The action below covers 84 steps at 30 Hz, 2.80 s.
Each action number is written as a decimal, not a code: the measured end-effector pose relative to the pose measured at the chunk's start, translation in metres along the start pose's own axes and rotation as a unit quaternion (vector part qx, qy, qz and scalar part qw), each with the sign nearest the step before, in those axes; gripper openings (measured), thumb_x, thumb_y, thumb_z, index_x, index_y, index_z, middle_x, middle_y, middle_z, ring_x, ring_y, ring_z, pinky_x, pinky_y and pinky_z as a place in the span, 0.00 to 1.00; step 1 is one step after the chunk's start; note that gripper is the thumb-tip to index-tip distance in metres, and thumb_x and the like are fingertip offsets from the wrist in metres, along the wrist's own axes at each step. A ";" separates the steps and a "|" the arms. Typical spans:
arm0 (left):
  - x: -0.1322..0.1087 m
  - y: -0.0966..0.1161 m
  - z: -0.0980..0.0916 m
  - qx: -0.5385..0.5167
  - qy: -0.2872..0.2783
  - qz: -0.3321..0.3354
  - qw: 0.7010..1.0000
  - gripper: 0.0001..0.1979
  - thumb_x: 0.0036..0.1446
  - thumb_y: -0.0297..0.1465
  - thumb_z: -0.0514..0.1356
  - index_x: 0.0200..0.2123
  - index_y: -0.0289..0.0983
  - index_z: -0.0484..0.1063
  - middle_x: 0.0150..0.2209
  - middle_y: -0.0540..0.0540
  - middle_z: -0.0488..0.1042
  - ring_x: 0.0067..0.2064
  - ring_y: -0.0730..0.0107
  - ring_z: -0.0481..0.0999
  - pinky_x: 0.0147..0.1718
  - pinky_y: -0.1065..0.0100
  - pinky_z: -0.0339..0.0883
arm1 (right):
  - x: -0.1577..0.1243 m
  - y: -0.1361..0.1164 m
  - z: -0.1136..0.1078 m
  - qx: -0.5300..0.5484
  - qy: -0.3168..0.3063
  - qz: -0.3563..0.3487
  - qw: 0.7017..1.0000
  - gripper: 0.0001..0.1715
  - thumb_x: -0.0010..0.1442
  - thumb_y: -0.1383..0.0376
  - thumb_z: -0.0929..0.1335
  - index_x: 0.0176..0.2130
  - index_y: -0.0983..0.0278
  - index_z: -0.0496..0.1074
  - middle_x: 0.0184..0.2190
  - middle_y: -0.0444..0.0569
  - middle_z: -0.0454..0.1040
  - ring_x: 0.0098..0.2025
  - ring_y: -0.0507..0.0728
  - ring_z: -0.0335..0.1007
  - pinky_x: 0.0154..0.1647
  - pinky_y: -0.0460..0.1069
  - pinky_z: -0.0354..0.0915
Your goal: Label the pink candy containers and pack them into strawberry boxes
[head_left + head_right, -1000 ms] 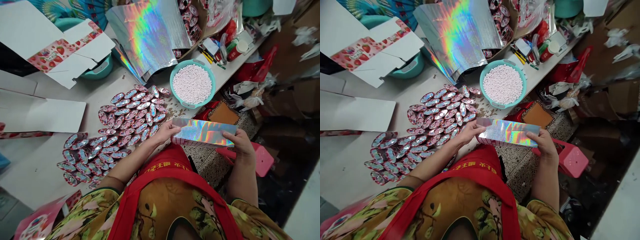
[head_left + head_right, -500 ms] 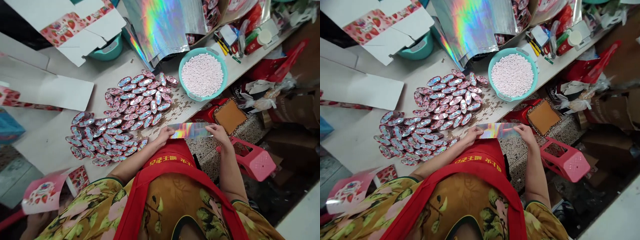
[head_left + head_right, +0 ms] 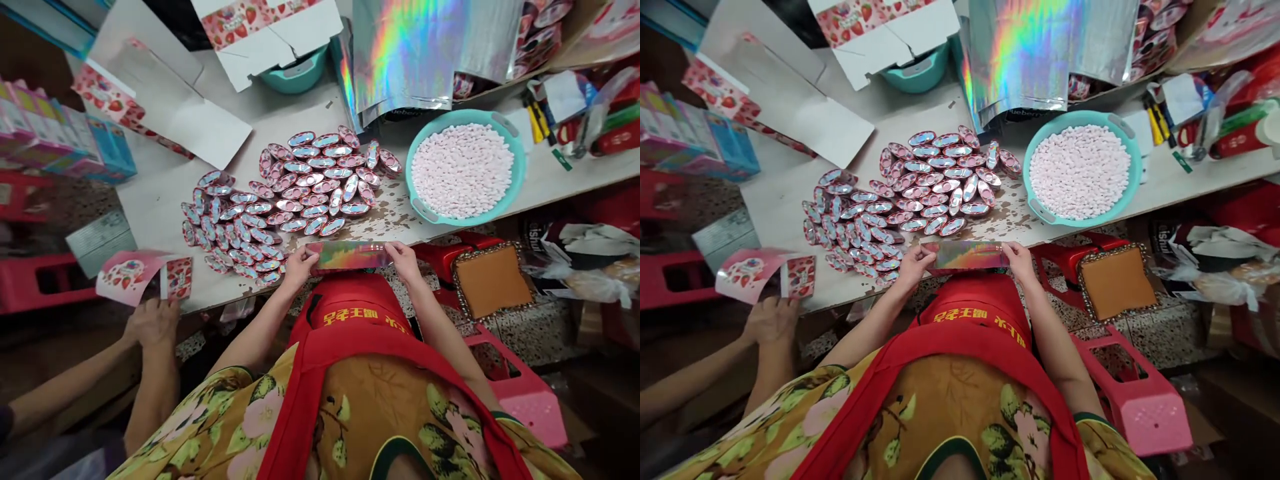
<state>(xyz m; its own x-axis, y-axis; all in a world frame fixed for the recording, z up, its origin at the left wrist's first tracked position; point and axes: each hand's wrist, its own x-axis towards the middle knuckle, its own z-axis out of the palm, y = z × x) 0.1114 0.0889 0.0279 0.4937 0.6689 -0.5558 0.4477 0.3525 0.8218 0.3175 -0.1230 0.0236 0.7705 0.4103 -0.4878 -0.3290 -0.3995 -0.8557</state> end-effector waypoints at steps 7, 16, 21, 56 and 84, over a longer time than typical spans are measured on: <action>0.007 0.014 -0.030 0.076 0.073 -0.015 0.994 0.08 0.44 0.30 0.64 0.23 0.38 0.66 0.22 0.54 0.68 0.27 0.72 0.67 0.31 0.71 0.62 | 0.011 -0.009 0.033 -0.002 -0.038 -0.007 0.999 0.28 0.43 0.42 0.74 0.30 0.63 0.76 0.29 0.45 0.78 0.34 0.54 0.69 0.44 0.51 0.67; 0.042 0.048 0.007 0.401 -0.015 0.406 0.821 0.15 0.67 0.33 0.57 0.55 0.39 0.73 0.59 0.38 0.75 0.63 0.54 0.70 0.64 0.51 0.58 | 0.024 -0.025 0.056 0.022 -0.031 -0.022 0.999 0.25 0.43 0.46 0.76 0.31 0.62 0.77 0.28 0.44 0.77 0.32 0.54 0.68 0.41 0.51 0.67; 0.054 0.062 0.068 0.456 -0.214 0.394 0.769 0.17 0.70 0.36 0.56 0.58 0.40 0.74 0.49 0.39 0.81 0.53 0.56 0.76 0.56 0.55 0.62 | 0.019 -0.028 0.059 0.074 -0.005 -0.002 0.997 0.27 0.42 0.48 0.78 0.36 0.61 0.75 0.33 0.45 0.79 0.34 0.54 0.72 0.44 0.51 0.69; 0.091 0.075 0.033 0.552 -0.249 0.326 0.726 0.20 0.74 0.37 0.48 0.42 0.35 0.77 0.42 0.37 0.80 0.45 0.56 0.77 0.42 0.61 0.60 | 0.061 -0.084 0.058 -0.490 -0.151 -0.276 0.813 0.17 0.69 0.53 0.67 0.46 0.59 0.80 0.51 0.54 0.77 0.51 0.63 0.70 0.50 0.54 0.63; 0.109 0.061 -0.028 0.417 -0.248 0.253 0.837 0.14 0.67 0.39 0.58 0.36 0.39 0.81 0.38 0.45 0.83 0.43 0.61 0.77 0.48 0.64 0.64 | 0.072 -0.078 0.084 -0.462 -0.175 -0.226 0.839 0.12 0.67 0.58 0.69 0.35 0.59 0.79 0.37 0.49 0.82 0.43 0.62 0.73 0.46 0.53 0.61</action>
<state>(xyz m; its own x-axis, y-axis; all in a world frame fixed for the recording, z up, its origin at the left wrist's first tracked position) 0.1717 0.2014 0.0206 0.9334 0.1680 -0.3170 0.3509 -0.6116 0.7091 0.3531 0.0072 0.0408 0.4417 0.8422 -0.3093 0.6424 -0.5375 -0.5462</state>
